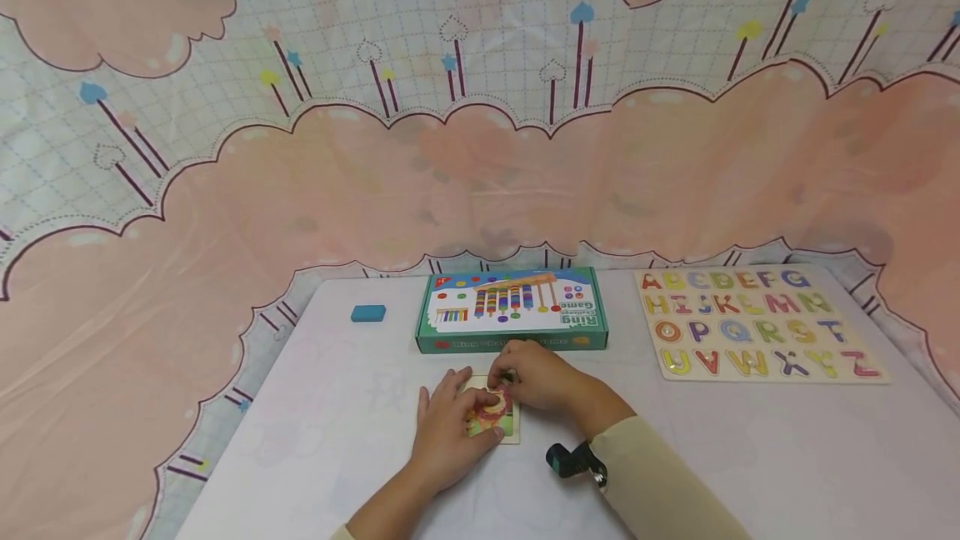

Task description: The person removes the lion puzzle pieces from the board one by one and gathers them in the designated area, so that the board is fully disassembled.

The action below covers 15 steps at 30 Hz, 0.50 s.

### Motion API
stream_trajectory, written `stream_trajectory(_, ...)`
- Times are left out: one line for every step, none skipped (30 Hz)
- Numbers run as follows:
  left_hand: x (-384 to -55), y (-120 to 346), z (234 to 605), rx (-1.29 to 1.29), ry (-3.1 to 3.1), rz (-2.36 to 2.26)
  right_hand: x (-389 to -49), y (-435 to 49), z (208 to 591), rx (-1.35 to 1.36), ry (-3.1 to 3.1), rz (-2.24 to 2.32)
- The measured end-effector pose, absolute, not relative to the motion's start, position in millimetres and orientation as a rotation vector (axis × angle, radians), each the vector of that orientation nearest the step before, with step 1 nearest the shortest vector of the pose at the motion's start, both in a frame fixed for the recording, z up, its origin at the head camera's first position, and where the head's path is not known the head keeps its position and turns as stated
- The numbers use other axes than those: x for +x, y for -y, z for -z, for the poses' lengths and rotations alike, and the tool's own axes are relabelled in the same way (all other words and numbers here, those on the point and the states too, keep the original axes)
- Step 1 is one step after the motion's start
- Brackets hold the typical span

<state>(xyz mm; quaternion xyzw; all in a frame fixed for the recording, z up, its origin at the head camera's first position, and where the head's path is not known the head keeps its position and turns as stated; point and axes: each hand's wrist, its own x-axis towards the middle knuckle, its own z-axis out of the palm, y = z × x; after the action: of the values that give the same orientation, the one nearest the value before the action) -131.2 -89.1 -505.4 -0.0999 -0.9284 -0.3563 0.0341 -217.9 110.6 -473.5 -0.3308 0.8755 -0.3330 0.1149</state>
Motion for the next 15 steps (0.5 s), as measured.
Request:
stream_trajectory(-131.2, 89.1, 505.7, -0.309, 2.853, 1.096, -217.7, -110.8, 473.5, -0.970, -2.568, 0.976)
stream_trajectory(-131.1, 89.0, 505.5, -0.311, 2.853, 1.097, -217.6, -111.0, 473.5, -0.975, -2.569, 0.982)
stream_trajectory(-131.1, 88.9, 505.5, -0.310, 2.856, 1.095, -217.4, -111.1, 473.1, -0.973, -2.569, 0.988)
stream_trajectory(-131.2, 88.8, 505.3, -0.303, 2.866, 1.095, -217.4, -111.1, 473.0, -0.976, -2.570, 0.994)
stream_trajectory(-131.3, 88.8, 505.5, -0.300, 2.873, 1.092, -217.4, -111.0, 473.1, -0.972, -2.575, 0.993)
stream_trajectory(-131.6, 88.8, 505.4, -0.296, 2.881, 1.087, -217.3, -111.0, 472.7, -0.964, -2.579, 0.996)
stream_trajectory(-131.8, 88.8, 505.2, -0.292, 2.892, 1.083, -217.1, -111.0, 472.7, -0.956, -2.580, 1.002)
stream_trajectory(-132.2, 88.8, 505.4, -0.289, 2.900, 1.077, -217.0, -111.0, 472.8, -0.948, -2.584, 1.008)
stream_trajectory(-132.3, 88.8, 505.7, -0.289, 2.900, 1.072, -216.9, -111.1, 472.9, -0.937, -2.586, 1.015)
stream_trajectory(-132.4, 88.9, 505.9, -0.291, 2.899, 1.071, -216.7, -111.3, 473.4, -0.935, -2.588, 1.021)
stream_trajectory(-132.5, 89.0, 506.0, -0.296, 2.896, 1.068, -216.8, -111.6, 474.1, -0.922, -2.589, 1.028)
stream_trajectory(-132.7, 89.1, 506.4, -0.298, 2.894, 1.066, -216.6, -112.1, 474.7, -0.915, -2.585, 1.044)
stream_trajectory(-132.7, 89.1, 506.6, -0.304, 2.889, 1.065, -216.8, -112.7, 475.6, -0.907, -2.583, 1.055)
stream_trajectory(-132.8, 89.1, 507.0, -0.310, 2.884, 1.064, -216.9, -113.3, 476.3, -0.900, -2.580, 1.068)
stream_trajectory(-132.7, 89.2, 507.2, -0.312, 2.884, 1.063, -217.1, -114.1, 477.1, -0.897, -2.574, 1.081)
